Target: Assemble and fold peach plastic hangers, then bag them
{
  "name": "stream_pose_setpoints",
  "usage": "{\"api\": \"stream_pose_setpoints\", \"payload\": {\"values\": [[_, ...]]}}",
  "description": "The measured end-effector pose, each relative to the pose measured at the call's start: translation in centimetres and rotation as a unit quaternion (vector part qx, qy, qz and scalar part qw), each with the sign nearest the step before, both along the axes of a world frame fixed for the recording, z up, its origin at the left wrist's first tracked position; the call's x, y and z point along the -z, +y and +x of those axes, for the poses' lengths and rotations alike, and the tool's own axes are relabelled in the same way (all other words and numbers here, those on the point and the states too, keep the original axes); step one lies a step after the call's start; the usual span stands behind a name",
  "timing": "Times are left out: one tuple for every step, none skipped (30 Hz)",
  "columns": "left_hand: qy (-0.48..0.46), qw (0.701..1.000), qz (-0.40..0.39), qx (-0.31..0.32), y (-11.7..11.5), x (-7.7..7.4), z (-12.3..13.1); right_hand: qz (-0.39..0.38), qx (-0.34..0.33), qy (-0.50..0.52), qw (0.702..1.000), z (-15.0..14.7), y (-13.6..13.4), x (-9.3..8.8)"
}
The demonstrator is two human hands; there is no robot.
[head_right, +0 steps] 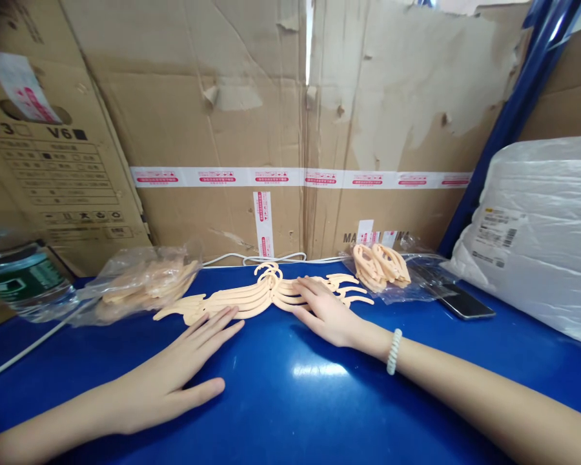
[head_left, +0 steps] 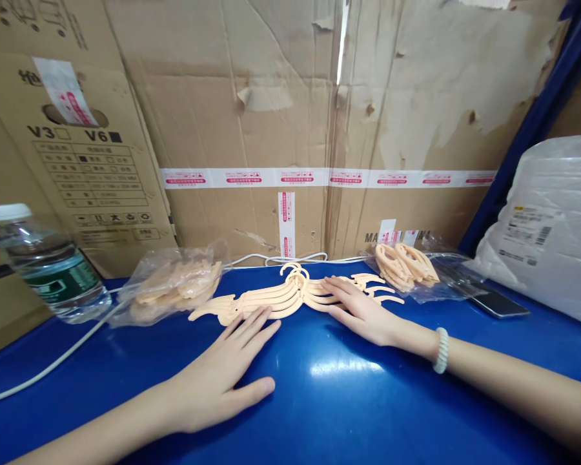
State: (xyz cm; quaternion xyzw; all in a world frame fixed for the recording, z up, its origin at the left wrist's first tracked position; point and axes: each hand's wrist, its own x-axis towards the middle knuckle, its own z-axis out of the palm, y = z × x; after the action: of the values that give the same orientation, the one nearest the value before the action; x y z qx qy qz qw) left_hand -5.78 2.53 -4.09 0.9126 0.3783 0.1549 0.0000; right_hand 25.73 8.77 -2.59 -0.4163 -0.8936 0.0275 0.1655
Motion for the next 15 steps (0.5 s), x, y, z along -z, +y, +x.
{"api": "stream_pose_setpoints", "payload": {"values": [[-0.005, 1.000, -0.002, 0.002, 0.0, 0.0, 0.0, 0.001, -0.007, 0.002, 1.000, 0.3, 0.0, -0.1], [-0.007, 1.000, -0.001, 0.002, -0.1, -0.1, -0.1, 0.003, -0.015, -0.003, 1.000, 0.5, -0.1, -0.3], [-0.005, 1.000, 0.002, 0.003, -0.1, -0.1, -0.1, 0.007, -0.024, -0.011, 1.000, 0.8, -0.2, -0.4], [-0.003, 1.000, 0.008, 0.004, -0.2, -0.2, -0.1, 0.014, -0.031, -0.019, 0.999, 1.1, -0.5, -0.5], [-0.001, 1.000, 0.015, 0.005, -0.3, -0.3, 0.0, 0.023, -0.037, -0.025, 0.999, 1.3, -0.7, -0.6], [0.000, 1.000, 0.023, 0.007, -0.4, -0.4, 0.0, 0.034, -0.040, -0.026, 0.998, 1.5, -1.1, -0.6], [0.001, 0.999, 0.031, 0.010, -0.6, -0.4, 0.1, 0.044, -0.040, -0.026, 0.998, 1.7, -1.5, -0.6], [0.003, 0.999, 0.039, 0.011, -0.7, -0.5, 0.1, 0.054, -0.039, -0.025, 0.997, 1.9, -1.9, -0.6], [0.005, 0.999, 0.049, 0.012, -0.8, -0.5, 0.1, 0.063, -0.037, -0.024, 0.997, 1.9, -2.3, -0.6], [0.008, 0.998, 0.060, 0.013, -0.9, -0.5, 0.1, 0.070, -0.037, -0.021, 0.997, 2.0, -2.7, -0.5], [0.009, 0.997, 0.069, 0.015, -0.9, -0.4, 0.1, 0.075, -0.036, -0.020, 0.996, 2.0, -3.0, -0.5], [0.008, 0.997, 0.076, 0.018, -1.0, -0.3, 0.1, 0.077, -0.037, -0.017, 0.996, 1.9, -3.2, -0.4], [0.002, 0.997, 0.079, 0.021, -1.0, -0.3, 0.0, 0.075, -0.039, -0.015, 0.996, 1.9, -3.3, -0.4], [-0.010, 0.997, 0.077, 0.024, -1.0, -0.2, -0.1, 0.071, -0.042, -0.013, 0.996, 1.9, -3.3, -0.4], [-0.024, 0.997, 0.070, 0.023, -1.0, -0.2, -0.2, 0.065, -0.047, -0.012, 0.997, 1.8, -3.3, -0.4]]}}
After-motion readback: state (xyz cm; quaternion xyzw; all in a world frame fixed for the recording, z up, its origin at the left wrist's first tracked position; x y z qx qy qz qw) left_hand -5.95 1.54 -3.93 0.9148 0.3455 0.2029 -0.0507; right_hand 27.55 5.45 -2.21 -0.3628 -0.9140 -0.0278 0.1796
